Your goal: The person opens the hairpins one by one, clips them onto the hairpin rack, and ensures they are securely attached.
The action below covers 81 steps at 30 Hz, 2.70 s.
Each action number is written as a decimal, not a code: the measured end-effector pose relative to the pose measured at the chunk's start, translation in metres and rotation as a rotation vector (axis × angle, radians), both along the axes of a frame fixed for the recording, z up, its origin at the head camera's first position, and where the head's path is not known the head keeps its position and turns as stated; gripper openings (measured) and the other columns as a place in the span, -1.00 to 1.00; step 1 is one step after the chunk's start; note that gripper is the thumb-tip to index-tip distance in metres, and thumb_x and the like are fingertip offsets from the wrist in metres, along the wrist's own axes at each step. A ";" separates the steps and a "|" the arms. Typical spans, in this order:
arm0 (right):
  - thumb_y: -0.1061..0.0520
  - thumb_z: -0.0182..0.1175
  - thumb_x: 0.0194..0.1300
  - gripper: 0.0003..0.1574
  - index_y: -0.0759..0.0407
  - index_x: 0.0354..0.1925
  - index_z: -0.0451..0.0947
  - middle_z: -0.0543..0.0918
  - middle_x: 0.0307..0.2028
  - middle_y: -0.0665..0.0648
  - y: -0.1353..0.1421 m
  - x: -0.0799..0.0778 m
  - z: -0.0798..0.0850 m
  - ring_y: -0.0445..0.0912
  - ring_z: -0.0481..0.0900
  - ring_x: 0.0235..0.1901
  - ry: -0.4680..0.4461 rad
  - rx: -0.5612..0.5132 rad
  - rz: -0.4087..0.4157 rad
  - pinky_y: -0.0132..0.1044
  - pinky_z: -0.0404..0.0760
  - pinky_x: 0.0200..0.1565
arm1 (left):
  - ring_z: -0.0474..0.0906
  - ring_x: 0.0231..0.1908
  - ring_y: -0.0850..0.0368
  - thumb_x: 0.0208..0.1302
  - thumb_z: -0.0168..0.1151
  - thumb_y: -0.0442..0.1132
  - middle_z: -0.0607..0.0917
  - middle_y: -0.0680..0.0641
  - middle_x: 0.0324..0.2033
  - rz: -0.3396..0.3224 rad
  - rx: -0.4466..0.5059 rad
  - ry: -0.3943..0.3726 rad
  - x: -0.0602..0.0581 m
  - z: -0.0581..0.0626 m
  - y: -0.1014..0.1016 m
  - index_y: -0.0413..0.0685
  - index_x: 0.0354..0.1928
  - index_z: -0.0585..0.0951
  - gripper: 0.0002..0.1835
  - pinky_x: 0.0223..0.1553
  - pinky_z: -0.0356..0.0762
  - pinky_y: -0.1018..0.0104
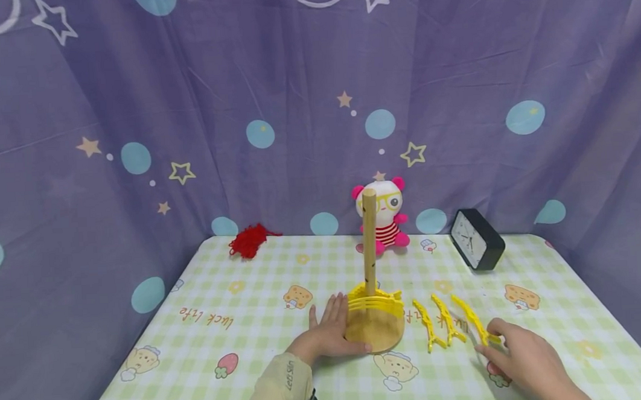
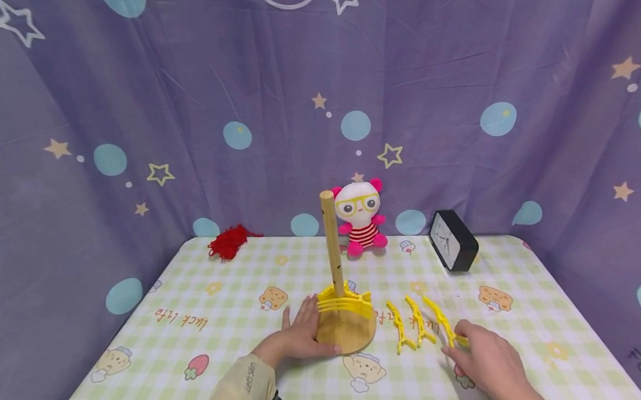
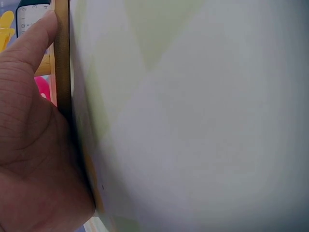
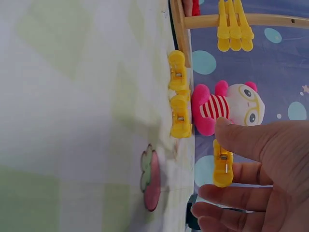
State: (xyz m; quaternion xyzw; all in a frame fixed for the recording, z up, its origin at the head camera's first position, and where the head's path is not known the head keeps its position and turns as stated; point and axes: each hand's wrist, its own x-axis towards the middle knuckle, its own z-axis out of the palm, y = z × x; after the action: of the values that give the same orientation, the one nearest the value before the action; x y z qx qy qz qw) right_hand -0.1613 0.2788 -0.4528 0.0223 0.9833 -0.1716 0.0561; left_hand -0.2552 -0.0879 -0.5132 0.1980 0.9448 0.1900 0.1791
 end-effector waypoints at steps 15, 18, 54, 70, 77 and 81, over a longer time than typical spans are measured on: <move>-0.16 0.44 0.08 -0.43 0.15 -0.06 0.63 0.72 -0.22 0.12 -0.014 -0.005 0.014 -0.05 0.63 -0.37 0.162 0.011 0.054 -0.07 0.55 -0.46 | -0.55 0.48 0.09 -0.12 0.03 0.68 -0.39 -0.02 0.52 0.004 -0.009 -0.010 0.000 0.000 0.000 -0.05 0.55 -0.28 0.41 0.30 -0.73 -0.19; -0.10 0.44 0.09 -0.46 0.16 -0.03 0.62 0.72 -0.21 0.12 -0.019 -0.005 0.017 -0.07 0.63 -0.38 0.189 0.001 0.068 -0.08 0.55 -0.46 | -0.55 0.48 0.09 -0.12 0.05 0.68 -0.38 -0.03 0.52 0.006 -0.003 -0.014 0.000 0.002 0.001 -0.06 0.55 -0.26 0.41 0.31 -0.74 -0.18; 0.34 0.37 0.14 -0.61 0.08 -0.03 0.70 0.76 -0.19 0.06 -0.096 -0.037 0.035 -0.01 0.71 -0.30 0.661 -0.114 0.301 -0.05 0.67 -0.24 | -0.57 0.47 0.10 -0.12 0.05 0.67 -0.39 -0.01 0.52 0.001 -0.004 -0.019 0.001 0.004 0.000 -0.04 0.55 -0.29 0.41 0.30 -0.74 -0.19; 0.26 0.43 0.10 -0.63 -0.04 -0.10 0.70 0.77 -0.25 -0.03 -0.129 -0.052 0.037 -0.06 0.65 -0.45 0.636 0.019 0.323 -0.30 0.51 -0.55 | -0.56 0.48 0.09 -0.14 0.02 0.70 -0.40 -0.01 0.51 0.002 -0.024 -0.008 -0.003 0.001 0.002 -0.04 0.55 -0.24 0.41 0.30 -0.73 -0.20; 0.25 0.45 0.07 -0.57 -0.03 -0.05 0.67 0.74 -0.13 -0.02 -0.131 -0.048 0.038 -0.04 0.68 -0.31 0.583 0.001 0.352 -0.16 0.63 -0.39 | -0.57 0.47 0.09 -0.14 0.00 0.71 -0.41 -0.01 0.51 0.007 -0.034 -0.011 -0.003 0.003 0.003 -0.07 0.55 -0.23 0.41 0.30 -0.72 -0.20; 0.16 0.43 0.14 -0.45 0.05 0.13 0.59 0.65 0.09 0.08 -0.125 -0.045 0.037 0.06 0.66 -0.06 0.546 -0.018 0.343 0.00 0.65 -0.17 | -0.56 0.48 0.10 -0.14 0.01 0.70 -0.39 -0.02 0.51 0.009 -0.030 -0.006 -0.003 0.002 0.003 -0.05 0.55 -0.27 0.42 0.31 -0.71 -0.20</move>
State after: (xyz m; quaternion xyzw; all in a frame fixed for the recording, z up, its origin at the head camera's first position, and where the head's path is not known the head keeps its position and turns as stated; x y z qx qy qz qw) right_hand -0.2058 0.1539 -0.4161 -0.1913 0.9499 -0.1682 -0.1814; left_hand -0.2582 -0.0851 -0.5110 0.1907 0.9477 0.1774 0.1843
